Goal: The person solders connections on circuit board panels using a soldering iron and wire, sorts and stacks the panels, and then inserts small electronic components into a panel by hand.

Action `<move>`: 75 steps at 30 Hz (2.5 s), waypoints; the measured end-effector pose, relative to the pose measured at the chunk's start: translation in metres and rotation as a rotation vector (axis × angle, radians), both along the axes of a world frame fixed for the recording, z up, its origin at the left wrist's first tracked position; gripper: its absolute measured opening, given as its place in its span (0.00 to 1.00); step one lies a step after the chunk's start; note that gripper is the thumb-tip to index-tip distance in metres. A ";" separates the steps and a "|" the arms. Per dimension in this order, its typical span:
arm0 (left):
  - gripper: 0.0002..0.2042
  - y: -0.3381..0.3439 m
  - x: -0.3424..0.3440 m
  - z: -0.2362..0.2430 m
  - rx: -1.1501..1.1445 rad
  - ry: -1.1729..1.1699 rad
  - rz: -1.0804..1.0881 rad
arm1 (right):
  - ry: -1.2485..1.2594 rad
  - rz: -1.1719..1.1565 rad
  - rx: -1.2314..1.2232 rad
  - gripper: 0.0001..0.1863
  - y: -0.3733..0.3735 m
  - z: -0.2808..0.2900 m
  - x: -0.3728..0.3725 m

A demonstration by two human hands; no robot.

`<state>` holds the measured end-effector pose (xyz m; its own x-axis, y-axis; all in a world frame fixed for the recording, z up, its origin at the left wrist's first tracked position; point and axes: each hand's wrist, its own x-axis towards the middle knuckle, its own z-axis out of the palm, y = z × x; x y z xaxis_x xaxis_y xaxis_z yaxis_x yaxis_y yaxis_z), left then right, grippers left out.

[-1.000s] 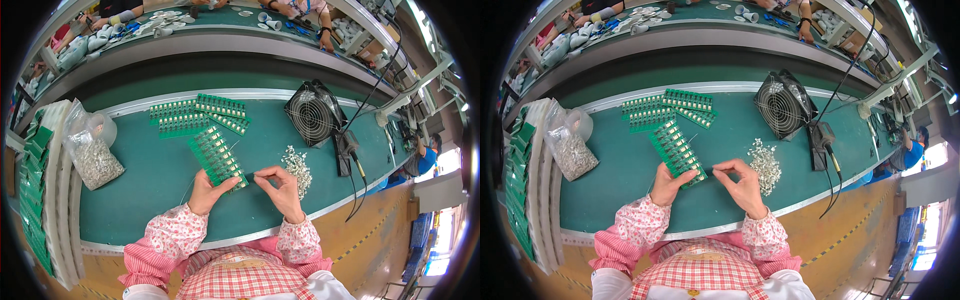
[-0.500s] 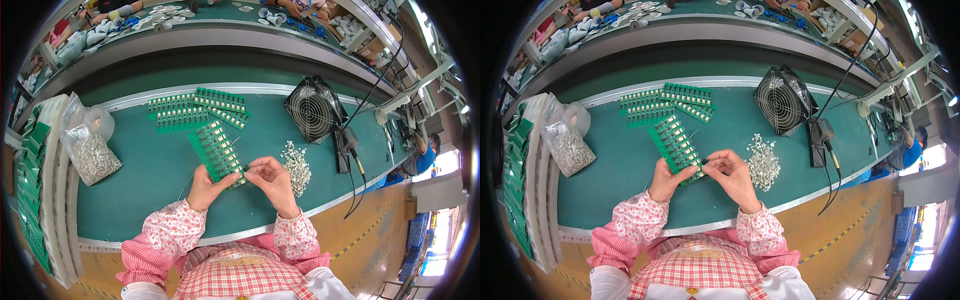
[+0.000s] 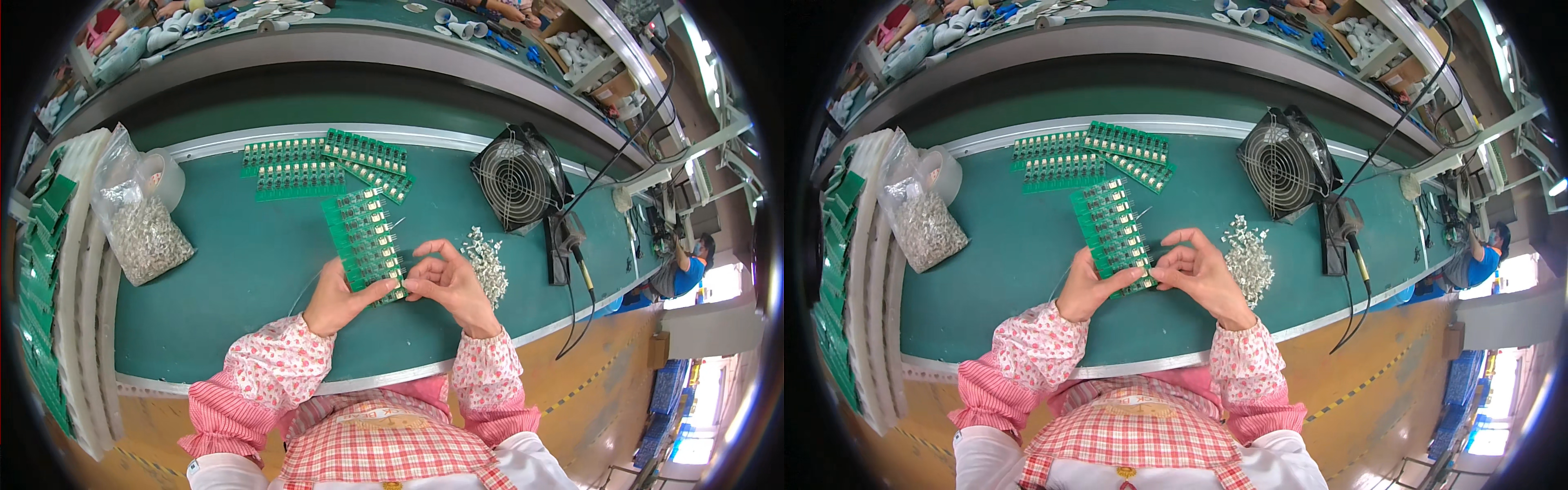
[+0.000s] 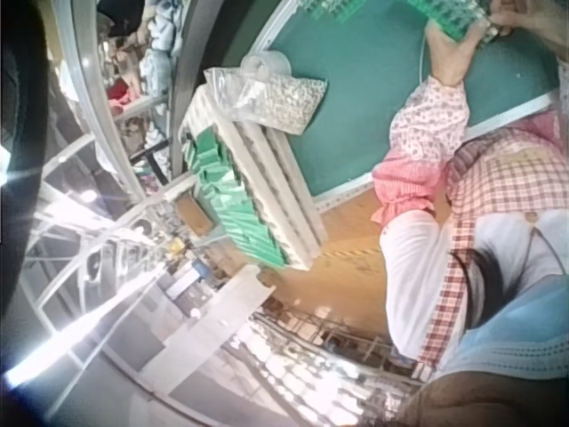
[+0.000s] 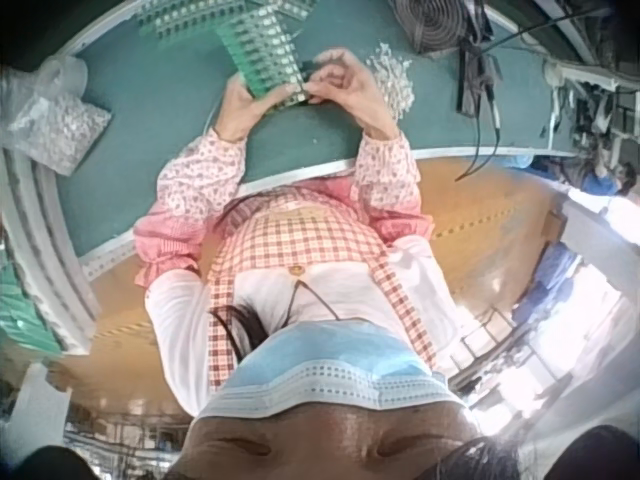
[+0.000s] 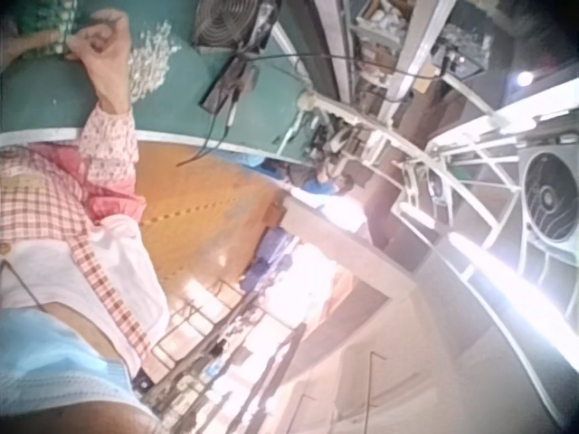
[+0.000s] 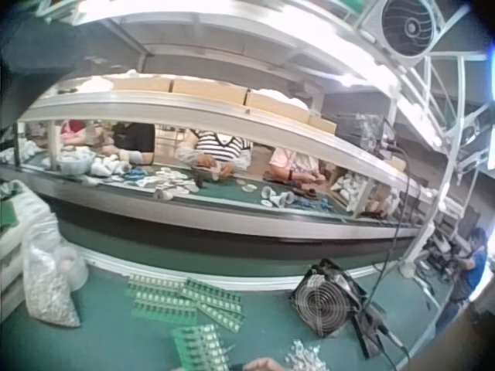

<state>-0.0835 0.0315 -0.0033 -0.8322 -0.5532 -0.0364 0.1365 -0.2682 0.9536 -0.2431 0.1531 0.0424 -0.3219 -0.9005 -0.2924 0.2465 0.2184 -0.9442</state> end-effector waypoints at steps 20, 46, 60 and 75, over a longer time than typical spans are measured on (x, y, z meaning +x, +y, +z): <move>0.11 0.001 -0.001 0.003 0.075 0.013 0.036 | 0.490 -0.113 -0.085 0.17 0.006 -0.009 0.012; 0.10 0.000 -0.001 0.002 0.153 0.055 0.073 | 0.369 -0.316 -0.047 0.10 0.018 -0.023 -0.007; 0.11 0.001 0.000 0.004 0.181 0.035 0.086 | 0.163 -0.229 0.030 0.10 0.020 -0.025 0.013; 0.12 0.001 -0.001 0.002 0.203 0.059 0.100 | 0.186 -0.284 -0.030 0.09 0.018 -0.023 0.022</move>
<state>-0.0844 0.0326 -0.0011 -0.7779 -0.6191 -0.1078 0.2262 -0.4359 0.8711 -0.2210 0.1709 0.0191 -0.6062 -0.7746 -0.1800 0.1162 0.1376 -0.9836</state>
